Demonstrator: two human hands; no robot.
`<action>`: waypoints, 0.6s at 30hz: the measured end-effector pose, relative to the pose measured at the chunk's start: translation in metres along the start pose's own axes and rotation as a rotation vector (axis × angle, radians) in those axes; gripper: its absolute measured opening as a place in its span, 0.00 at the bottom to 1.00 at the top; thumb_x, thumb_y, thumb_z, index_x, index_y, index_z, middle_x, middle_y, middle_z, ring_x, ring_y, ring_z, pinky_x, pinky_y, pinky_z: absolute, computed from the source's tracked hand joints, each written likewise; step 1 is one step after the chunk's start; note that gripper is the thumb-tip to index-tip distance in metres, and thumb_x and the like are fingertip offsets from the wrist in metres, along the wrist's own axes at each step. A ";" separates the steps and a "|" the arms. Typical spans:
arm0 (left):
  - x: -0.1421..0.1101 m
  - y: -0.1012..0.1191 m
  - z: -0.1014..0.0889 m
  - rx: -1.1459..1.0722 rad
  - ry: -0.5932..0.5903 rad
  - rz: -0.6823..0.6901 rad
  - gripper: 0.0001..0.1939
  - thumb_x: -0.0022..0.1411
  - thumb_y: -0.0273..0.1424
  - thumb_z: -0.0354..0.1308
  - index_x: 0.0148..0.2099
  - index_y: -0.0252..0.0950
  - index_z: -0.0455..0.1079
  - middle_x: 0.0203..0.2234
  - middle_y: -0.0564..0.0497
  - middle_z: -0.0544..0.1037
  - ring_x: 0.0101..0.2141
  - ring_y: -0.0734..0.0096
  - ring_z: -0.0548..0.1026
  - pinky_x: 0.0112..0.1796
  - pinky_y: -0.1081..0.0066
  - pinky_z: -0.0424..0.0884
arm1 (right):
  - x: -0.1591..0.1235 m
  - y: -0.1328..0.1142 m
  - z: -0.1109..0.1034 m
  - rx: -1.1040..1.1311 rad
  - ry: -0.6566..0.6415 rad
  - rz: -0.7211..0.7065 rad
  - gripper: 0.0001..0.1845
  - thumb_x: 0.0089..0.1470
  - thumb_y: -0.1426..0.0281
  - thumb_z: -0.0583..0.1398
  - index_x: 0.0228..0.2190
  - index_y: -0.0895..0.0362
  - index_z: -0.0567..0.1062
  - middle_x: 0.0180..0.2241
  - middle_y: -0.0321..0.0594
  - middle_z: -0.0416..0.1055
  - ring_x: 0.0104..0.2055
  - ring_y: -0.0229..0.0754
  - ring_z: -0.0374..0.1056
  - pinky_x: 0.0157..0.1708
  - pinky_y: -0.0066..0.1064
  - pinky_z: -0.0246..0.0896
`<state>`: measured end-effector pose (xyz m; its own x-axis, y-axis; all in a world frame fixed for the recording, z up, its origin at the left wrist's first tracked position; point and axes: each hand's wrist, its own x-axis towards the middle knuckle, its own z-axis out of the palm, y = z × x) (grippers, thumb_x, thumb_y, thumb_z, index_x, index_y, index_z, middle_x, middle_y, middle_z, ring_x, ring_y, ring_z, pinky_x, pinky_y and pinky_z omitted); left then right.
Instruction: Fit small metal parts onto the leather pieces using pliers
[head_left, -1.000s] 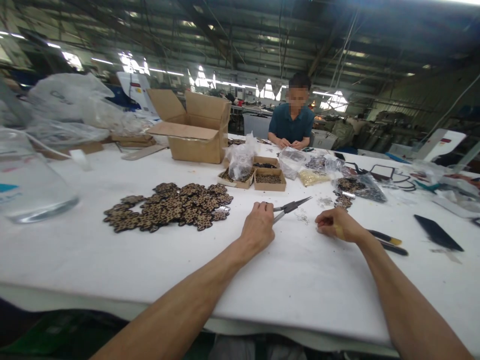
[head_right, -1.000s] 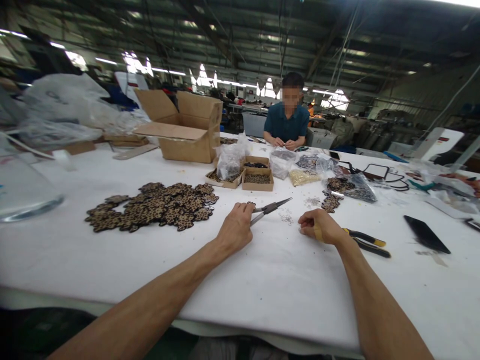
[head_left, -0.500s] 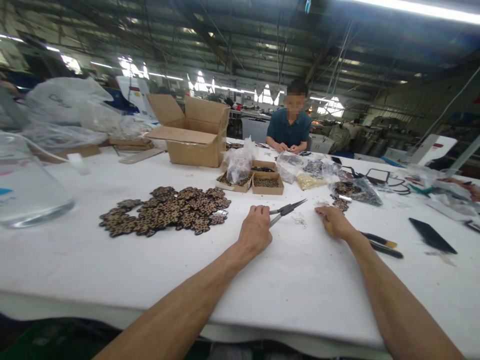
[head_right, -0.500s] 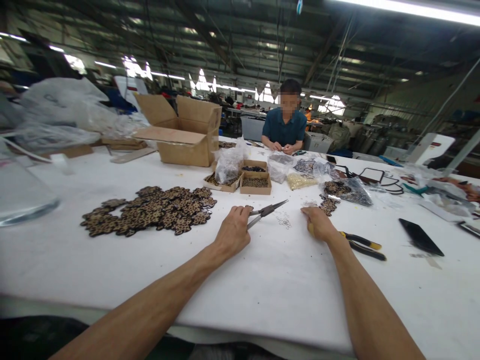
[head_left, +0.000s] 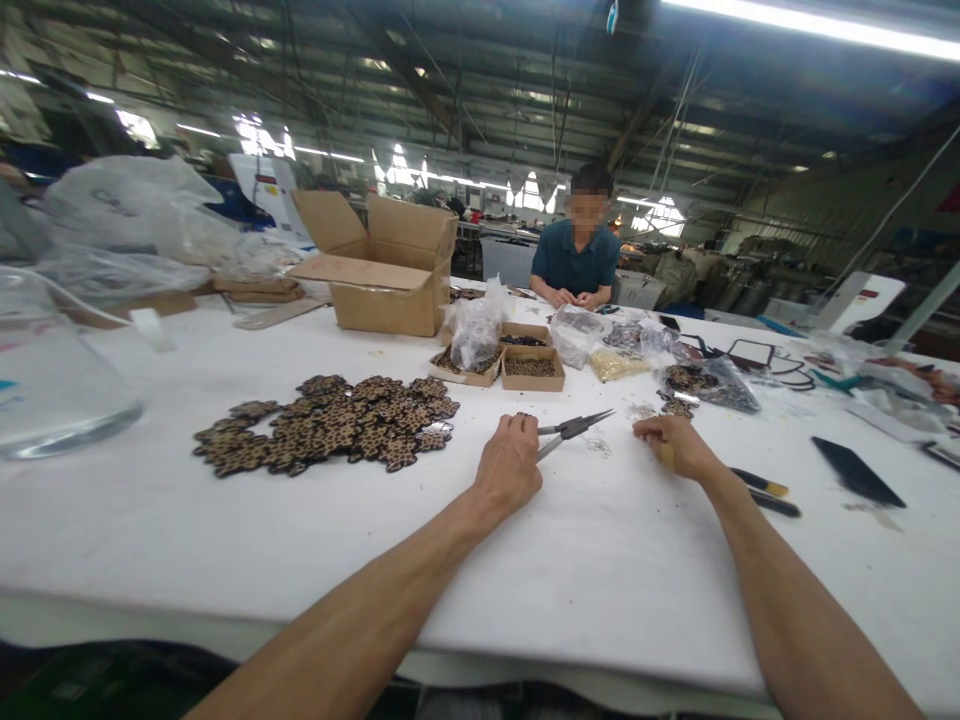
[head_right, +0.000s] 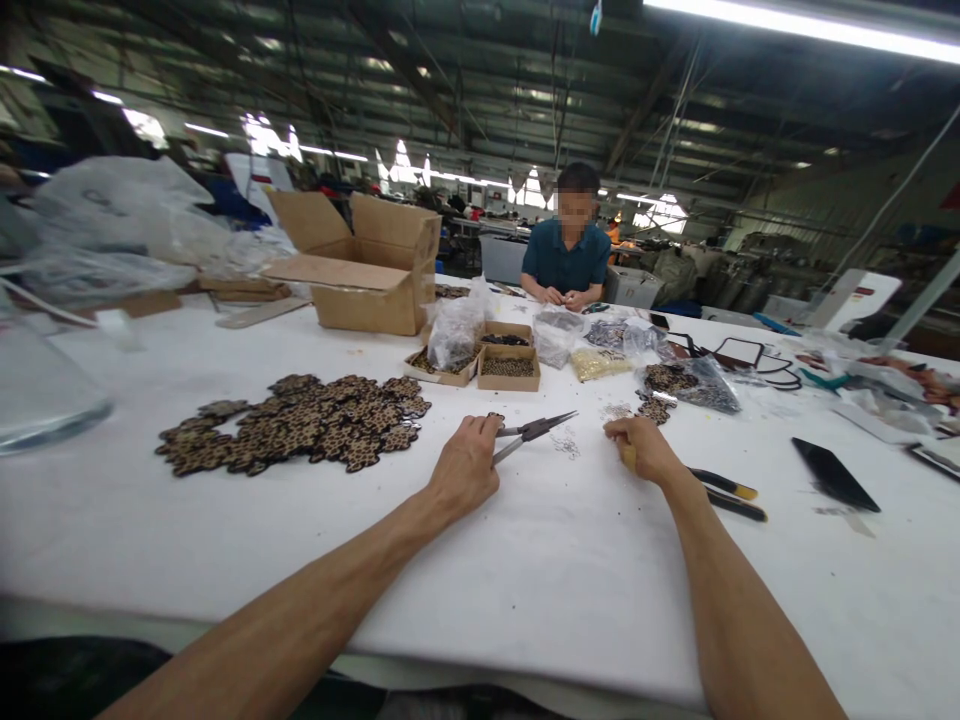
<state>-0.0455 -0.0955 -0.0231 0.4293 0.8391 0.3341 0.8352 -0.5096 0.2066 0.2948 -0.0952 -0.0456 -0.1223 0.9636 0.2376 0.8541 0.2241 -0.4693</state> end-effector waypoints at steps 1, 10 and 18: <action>0.000 0.000 0.000 0.000 0.000 0.003 0.28 0.49 0.16 0.54 0.54 0.34 0.63 0.48 0.41 0.72 0.50 0.58 0.66 0.51 0.64 0.68 | -0.001 0.001 -0.002 0.000 0.031 0.019 0.15 0.46 0.73 0.59 0.36 0.55 0.82 0.33 0.44 0.81 0.40 0.54 0.73 0.42 0.38 0.66; 0.000 0.001 0.000 -0.024 -0.045 -0.008 0.27 0.50 0.17 0.55 0.54 0.35 0.63 0.50 0.42 0.71 0.52 0.58 0.65 0.52 0.64 0.68 | 0.002 0.019 0.006 -0.102 0.000 0.071 0.08 0.49 0.69 0.61 0.29 0.56 0.82 0.28 0.42 0.80 0.32 0.48 0.73 0.34 0.33 0.64; -0.002 0.002 -0.001 0.015 -0.038 0.029 0.26 0.51 0.16 0.53 0.53 0.34 0.62 0.51 0.40 0.71 0.52 0.58 0.66 0.53 0.63 0.68 | 0.010 0.023 0.012 -0.132 -0.049 0.081 0.04 0.48 0.73 0.61 0.26 0.58 0.78 0.26 0.42 0.78 0.30 0.43 0.72 0.30 0.29 0.59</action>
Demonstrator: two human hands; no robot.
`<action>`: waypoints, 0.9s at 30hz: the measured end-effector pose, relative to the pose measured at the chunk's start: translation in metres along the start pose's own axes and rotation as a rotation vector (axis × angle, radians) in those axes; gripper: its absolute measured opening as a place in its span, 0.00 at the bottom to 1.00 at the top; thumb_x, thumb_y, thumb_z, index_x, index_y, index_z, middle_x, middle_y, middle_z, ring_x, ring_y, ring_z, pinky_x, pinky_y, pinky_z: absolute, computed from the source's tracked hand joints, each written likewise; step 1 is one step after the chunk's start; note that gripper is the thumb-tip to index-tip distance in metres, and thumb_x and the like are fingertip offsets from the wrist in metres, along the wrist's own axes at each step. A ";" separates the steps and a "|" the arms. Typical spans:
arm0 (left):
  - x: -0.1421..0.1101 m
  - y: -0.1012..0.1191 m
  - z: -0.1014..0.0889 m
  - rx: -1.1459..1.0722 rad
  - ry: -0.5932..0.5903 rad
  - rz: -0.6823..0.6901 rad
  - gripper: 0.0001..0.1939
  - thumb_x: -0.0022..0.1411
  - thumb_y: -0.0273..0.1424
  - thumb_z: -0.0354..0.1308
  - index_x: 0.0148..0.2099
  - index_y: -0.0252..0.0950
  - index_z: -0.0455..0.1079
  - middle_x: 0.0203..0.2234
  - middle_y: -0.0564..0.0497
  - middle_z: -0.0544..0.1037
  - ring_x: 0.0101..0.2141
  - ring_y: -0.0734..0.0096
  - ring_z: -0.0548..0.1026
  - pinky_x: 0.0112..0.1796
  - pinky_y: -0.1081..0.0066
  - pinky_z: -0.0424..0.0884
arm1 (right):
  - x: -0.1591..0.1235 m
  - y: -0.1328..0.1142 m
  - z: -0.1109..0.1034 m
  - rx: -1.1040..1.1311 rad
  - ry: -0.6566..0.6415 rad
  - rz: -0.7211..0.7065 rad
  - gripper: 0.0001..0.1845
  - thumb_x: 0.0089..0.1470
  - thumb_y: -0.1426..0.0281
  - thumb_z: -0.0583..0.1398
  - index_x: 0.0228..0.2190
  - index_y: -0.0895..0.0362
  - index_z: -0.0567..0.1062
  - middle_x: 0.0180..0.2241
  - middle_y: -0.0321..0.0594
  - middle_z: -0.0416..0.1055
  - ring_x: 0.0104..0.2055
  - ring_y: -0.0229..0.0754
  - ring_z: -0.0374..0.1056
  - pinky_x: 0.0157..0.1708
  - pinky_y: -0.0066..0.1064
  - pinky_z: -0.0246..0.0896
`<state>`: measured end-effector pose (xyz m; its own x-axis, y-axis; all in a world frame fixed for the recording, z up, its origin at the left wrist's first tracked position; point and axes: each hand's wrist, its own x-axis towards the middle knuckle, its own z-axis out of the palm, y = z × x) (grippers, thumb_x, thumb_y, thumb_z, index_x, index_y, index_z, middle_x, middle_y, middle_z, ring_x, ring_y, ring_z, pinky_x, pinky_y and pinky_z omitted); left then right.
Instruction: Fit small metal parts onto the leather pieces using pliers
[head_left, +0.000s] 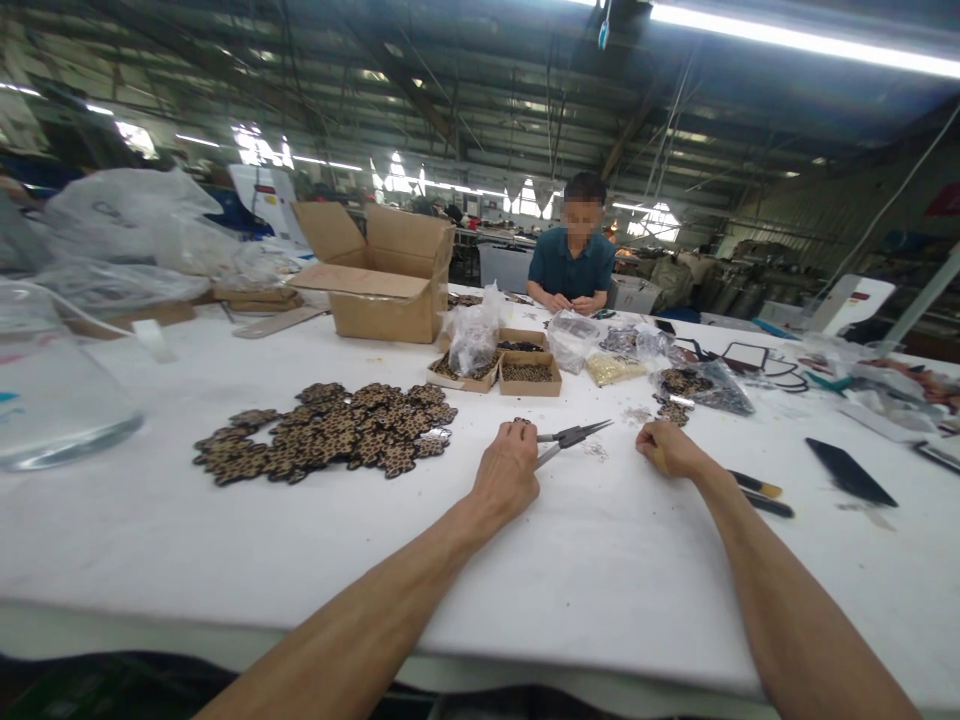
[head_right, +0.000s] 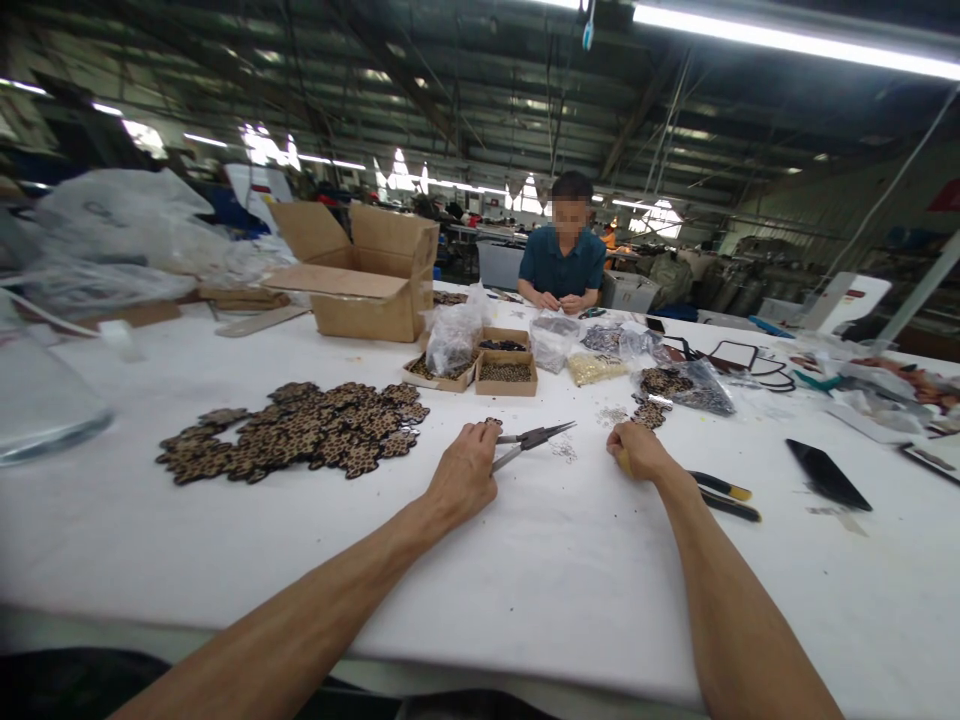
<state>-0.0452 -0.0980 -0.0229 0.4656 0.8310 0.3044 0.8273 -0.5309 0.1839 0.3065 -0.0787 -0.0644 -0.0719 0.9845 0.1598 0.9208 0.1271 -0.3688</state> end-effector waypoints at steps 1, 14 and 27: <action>0.000 0.000 0.000 0.000 -0.001 -0.004 0.26 0.51 0.16 0.53 0.53 0.34 0.62 0.51 0.40 0.71 0.52 0.58 0.66 0.53 0.63 0.68 | 0.000 0.001 0.000 -0.004 0.005 0.004 0.04 0.48 0.73 0.62 0.27 0.58 0.78 0.26 0.42 0.79 0.30 0.43 0.72 0.31 0.29 0.59; -0.001 0.007 0.001 -0.031 -0.031 -0.029 0.32 0.50 0.15 0.53 0.58 0.35 0.59 0.54 0.39 0.67 0.51 0.58 0.69 0.52 0.63 0.69 | 0.003 0.005 0.000 0.022 0.006 0.033 0.03 0.50 0.72 0.63 0.27 0.58 0.78 0.27 0.43 0.79 0.30 0.44 0.72 0.30 0.29 0.59; -0.001 0.004 0.007 -0.006 -0.031 -0.011 0.31 0.48 0.14 0.53 0.55 0.35 0.61 0.54 0.40 0.67 0.53 0.58 0.67 0.52 0.62 0.68 | -0.019 -0.046 -0.018 0.759 0.155 -0.139 0.19 0.57 0.53 0.64 0.35 0.57 0.76 0.30 0.42 0.74 0.33 0.44 0.70 0.36 0.34 0.66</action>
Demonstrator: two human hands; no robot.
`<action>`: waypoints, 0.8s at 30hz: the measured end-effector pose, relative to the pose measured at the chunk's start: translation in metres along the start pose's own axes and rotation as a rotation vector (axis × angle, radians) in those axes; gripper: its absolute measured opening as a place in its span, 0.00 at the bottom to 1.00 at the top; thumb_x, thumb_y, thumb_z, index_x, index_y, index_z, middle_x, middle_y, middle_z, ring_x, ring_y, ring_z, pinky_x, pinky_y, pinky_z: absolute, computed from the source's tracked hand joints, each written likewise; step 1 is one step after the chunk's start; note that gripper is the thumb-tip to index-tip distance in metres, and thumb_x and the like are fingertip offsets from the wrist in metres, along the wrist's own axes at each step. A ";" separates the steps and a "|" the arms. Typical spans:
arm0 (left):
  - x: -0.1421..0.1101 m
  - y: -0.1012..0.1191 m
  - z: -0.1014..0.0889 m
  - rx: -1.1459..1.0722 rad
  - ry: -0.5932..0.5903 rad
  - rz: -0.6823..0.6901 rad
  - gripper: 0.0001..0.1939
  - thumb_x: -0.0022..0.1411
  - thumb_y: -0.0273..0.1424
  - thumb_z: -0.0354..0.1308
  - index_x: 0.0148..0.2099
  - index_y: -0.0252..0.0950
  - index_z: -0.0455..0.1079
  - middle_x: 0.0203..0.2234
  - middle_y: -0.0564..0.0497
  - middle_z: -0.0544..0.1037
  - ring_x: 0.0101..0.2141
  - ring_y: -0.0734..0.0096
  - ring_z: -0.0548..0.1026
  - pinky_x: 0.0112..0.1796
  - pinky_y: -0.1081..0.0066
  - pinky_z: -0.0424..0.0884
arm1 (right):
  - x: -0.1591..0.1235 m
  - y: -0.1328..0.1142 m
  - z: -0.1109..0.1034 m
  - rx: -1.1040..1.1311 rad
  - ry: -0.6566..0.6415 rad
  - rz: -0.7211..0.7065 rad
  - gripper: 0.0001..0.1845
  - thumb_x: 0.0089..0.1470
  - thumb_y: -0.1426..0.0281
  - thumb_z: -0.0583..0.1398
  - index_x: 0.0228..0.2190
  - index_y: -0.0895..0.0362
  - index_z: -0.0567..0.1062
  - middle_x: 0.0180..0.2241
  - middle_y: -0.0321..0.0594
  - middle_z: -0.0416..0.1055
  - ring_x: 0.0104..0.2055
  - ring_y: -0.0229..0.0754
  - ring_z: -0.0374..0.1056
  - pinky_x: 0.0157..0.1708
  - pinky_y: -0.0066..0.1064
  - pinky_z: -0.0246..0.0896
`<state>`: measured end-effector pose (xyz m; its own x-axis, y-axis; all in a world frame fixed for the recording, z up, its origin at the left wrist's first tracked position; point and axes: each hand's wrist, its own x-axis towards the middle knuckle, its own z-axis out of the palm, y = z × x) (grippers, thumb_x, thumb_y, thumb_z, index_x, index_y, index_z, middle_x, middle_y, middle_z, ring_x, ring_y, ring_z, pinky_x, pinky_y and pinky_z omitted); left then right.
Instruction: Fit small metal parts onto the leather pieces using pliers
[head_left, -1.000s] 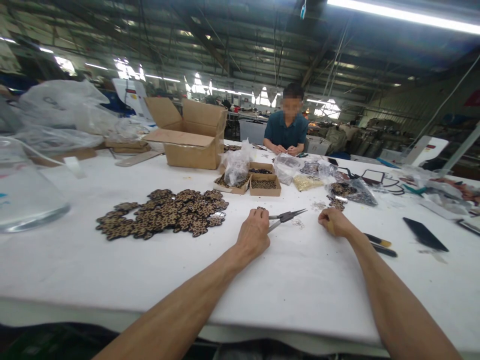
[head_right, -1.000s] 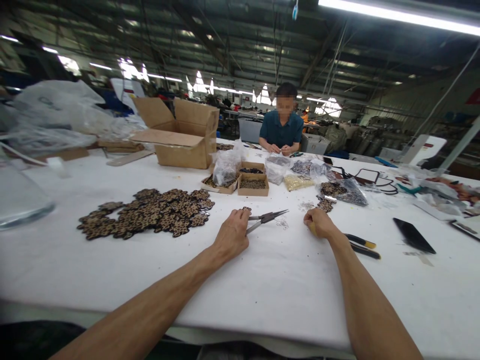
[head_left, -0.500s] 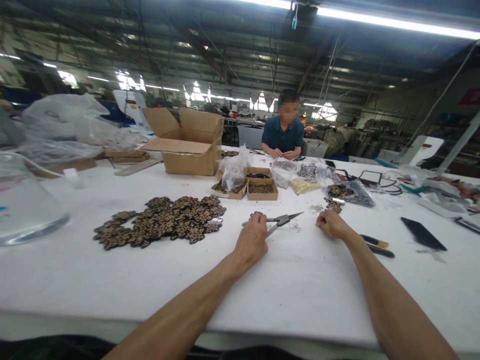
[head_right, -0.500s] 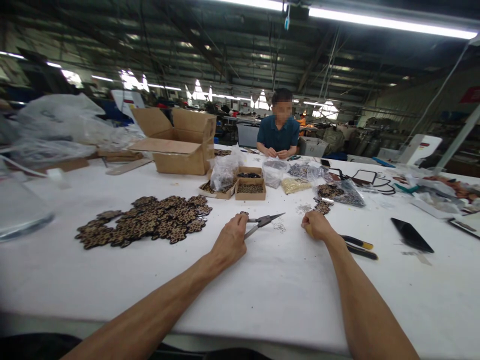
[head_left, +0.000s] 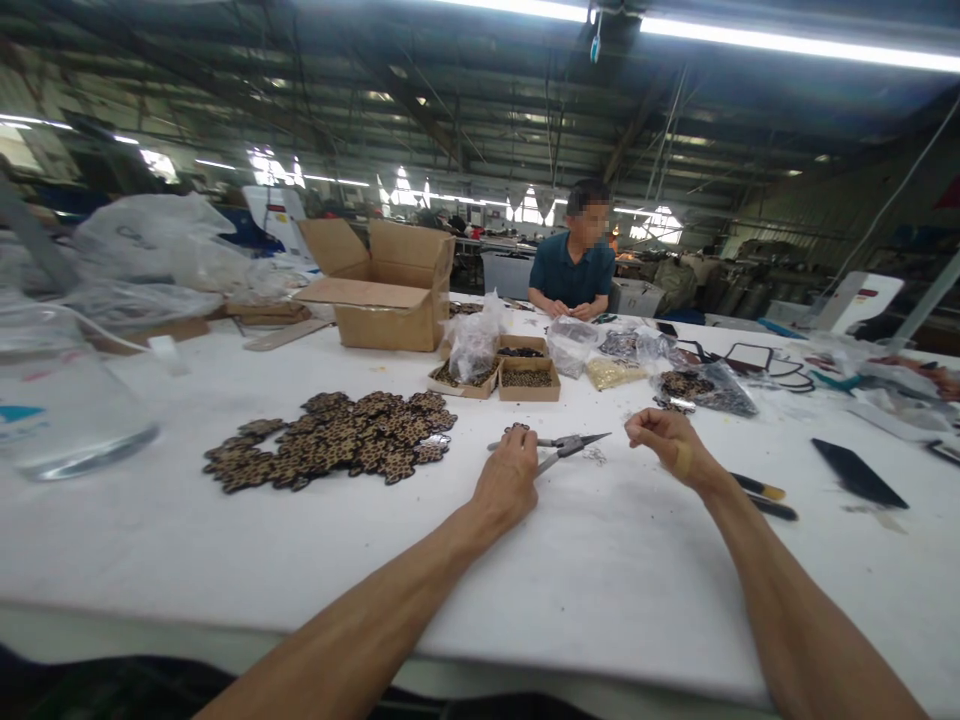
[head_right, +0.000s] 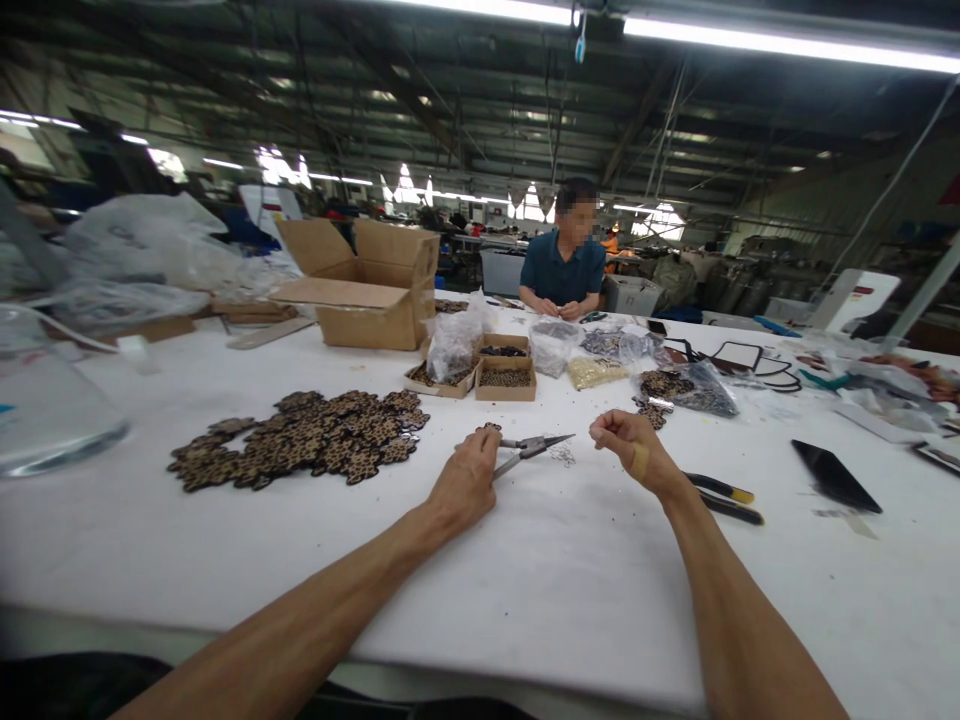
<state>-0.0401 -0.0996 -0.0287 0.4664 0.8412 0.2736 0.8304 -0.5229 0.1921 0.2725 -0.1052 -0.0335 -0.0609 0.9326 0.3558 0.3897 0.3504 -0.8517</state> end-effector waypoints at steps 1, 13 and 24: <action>0.000 0.000 0.001 -0.005 0.004 0.009 0.31 0.48 0.14 0.53 0.56 0.35 0.61 0.54 0.40 0.67 0.53 0.58 0.67 0.53 0.62 0.68 | 0.000 -0.003 0.004 0.062 0.013 -0.002 0.20 0.55 0.52 0.65 0.35 0.58 0.76 0.30 0.42 0.74 0.33 0.44 0.70 0.37 0.35 0.67; -0.001 -0.002 0.005 -0.115 0.077 0.091 0.32 0.46 0.13 0.52 0.55 0.34 0.61 0.53 0.39 0.67 0.53 0.55 0.66 0.53 0.59 0.68 | -0.001 -0.004 0.019 0.408 -0.080 0.052 0.16 0.50 0.58 0.72 0.32 0.57 0.79 0.28 0.40 0.74 0.32 0.42 0.68 0.37 0.36 0.65; -0.001 -0.005 0.010 -0.165 0.102 0.143 0.33 0.46 0.12 0.53 0.55 0.36 0.62 0.53 0.41 0.67 0.55 0.56 0.65 0.54 0.57 0.68 | -0.002 -0.010 0.017 0.698 -0.273 0.195 0.14 0.48 0.63 0.73 0.31 0.58 0.78 0.27 0.40 0.71 0.31 0.42 0.65 0.36 0.37 0.65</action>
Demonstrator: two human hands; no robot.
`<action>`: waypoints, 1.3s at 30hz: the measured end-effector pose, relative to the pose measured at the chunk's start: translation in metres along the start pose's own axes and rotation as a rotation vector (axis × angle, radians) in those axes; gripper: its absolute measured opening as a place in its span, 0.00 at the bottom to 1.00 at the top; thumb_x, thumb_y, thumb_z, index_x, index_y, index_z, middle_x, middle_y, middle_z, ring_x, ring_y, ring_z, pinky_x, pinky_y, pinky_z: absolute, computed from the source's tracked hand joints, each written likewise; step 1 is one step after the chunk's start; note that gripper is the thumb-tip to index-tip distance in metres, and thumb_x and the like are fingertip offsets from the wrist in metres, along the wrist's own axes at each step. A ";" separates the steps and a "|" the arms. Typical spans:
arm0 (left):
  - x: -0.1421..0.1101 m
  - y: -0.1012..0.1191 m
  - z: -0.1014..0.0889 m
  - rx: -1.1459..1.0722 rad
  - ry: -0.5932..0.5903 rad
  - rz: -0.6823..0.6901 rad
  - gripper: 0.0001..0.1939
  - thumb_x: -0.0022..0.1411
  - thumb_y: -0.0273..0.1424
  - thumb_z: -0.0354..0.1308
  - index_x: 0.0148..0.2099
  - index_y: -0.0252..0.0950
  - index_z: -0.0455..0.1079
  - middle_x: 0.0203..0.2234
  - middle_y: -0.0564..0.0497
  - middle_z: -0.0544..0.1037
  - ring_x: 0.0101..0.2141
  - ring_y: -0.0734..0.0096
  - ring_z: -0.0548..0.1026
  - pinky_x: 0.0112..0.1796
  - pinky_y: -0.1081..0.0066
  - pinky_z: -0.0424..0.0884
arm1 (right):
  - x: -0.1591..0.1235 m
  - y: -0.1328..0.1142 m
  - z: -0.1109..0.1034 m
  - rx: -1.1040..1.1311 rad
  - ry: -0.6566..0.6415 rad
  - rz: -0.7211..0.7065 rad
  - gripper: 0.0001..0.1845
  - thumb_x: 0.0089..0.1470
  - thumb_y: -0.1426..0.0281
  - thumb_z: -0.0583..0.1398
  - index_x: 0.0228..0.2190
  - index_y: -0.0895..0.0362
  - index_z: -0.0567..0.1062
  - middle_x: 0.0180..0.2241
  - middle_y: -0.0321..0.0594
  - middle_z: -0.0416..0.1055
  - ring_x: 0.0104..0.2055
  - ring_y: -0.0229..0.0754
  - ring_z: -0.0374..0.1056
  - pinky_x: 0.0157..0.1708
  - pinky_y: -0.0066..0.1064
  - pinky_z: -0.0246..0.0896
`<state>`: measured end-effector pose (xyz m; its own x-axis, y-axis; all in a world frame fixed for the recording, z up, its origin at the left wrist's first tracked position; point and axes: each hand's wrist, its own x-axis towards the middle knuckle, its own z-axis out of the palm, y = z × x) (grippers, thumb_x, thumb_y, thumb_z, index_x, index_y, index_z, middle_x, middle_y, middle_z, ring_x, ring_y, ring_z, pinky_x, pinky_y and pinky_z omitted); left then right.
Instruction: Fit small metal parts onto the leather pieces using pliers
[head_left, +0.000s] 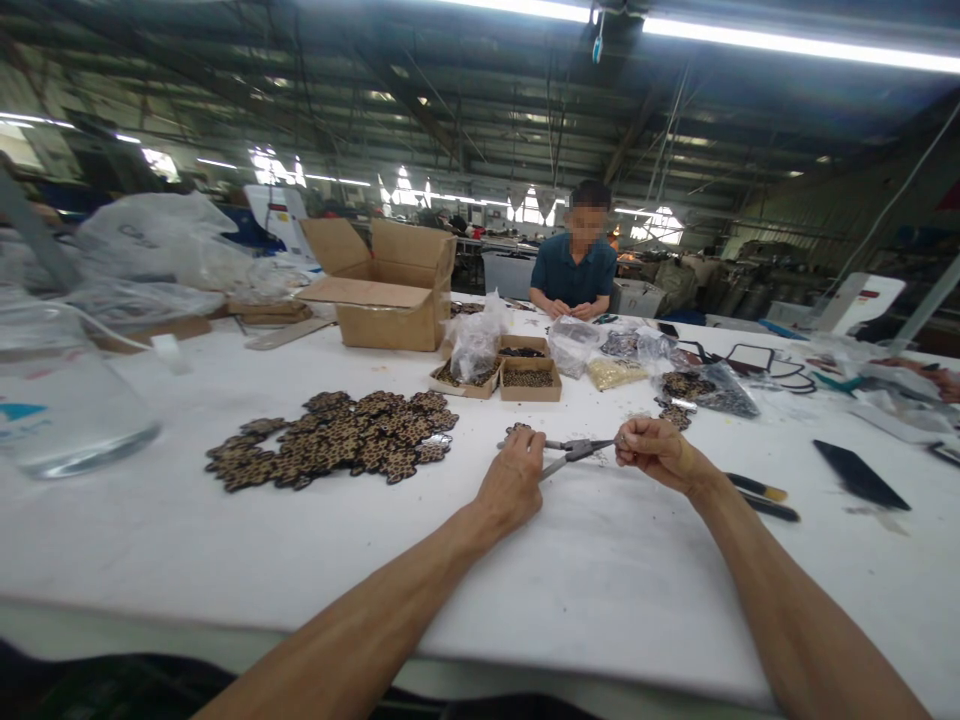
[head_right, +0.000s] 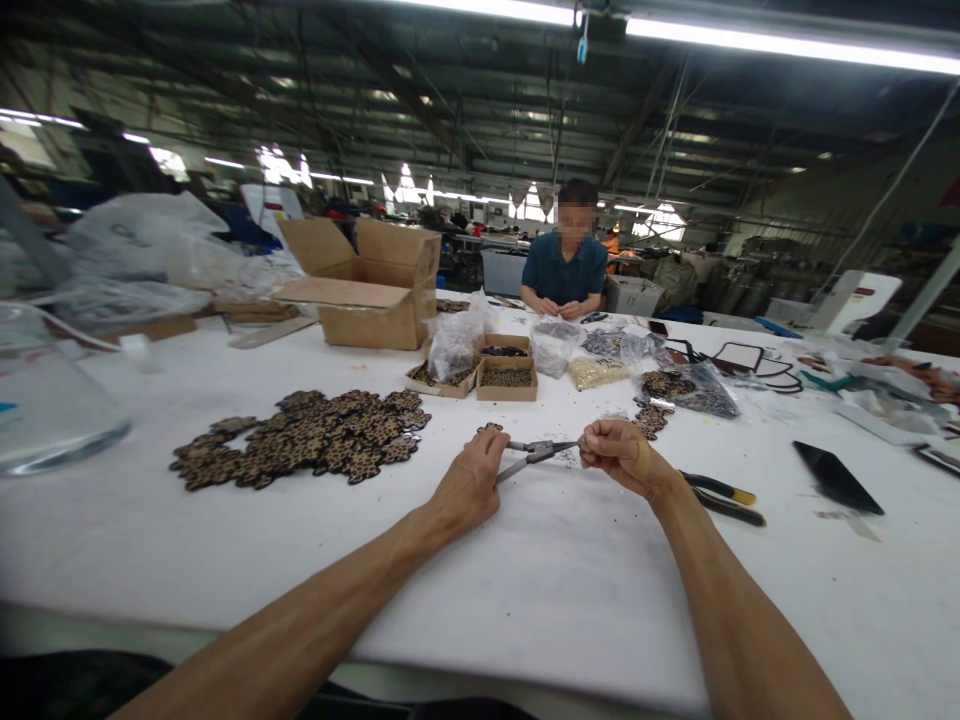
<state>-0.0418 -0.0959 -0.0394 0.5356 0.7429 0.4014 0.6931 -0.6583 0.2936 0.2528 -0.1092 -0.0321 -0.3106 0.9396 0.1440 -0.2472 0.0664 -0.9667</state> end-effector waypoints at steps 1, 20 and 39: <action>0.000 0.000 0.000 -0.001 -0.003 0.001 0.33 0.46 0.13 0.53 0.55 0.36 0.62 0.53 0.41 0.67 0.54 0.56 0.66 0.54 0.57 0.68 | 0.000 0.000 0.000 0.005 -0.002 0.008 0.14 0.48 0.63 0.73 0.31 0.58 0.78 0.27 0.40 0.71 0.31 0.41 0.66 0.36 0.37 0.65; 0.000 0.000 0.001 0.005 -0.018 -0.028 0.34 0.45 0.13 0.53 0.56 0.34 0.61 0.53 0.39 0.67 0.55 0.55 0.66 0.55 0.57 0.68 | -0.008 -0.009 0.005 -0.264 0.178 -0.061 0.21 0.44 0.61 0.75 0.39 0.59 0.82 0.35 0.47 0.80 0.34 0.46 0.75 0.38 0.40 0.72; -0.003 0.009 -0.007 0.049 0.067 -0.039 0.35 0.47 0.13 0.51 0.58 0.37 0.58 0.54 0.40 0.65 0.56 0.54 0.63 0.51 0.56 0.72 | -0.007 -0.014 0.021 -0.491 0.346 -0.199 0.16 0.42 0.61 0.75 0.33 0.56 0.86 0.28 0.43 0.80 0.30 0.46 0.72 0.30 0.36 0.69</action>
<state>-0.0412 -0.1047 -0.0317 0.4749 0.7573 0.4483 0.7368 -0.6208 0.2680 0.2395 -0.1241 -0.0153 0.0333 0.9421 0.3337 0.2063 0.3202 -0.9246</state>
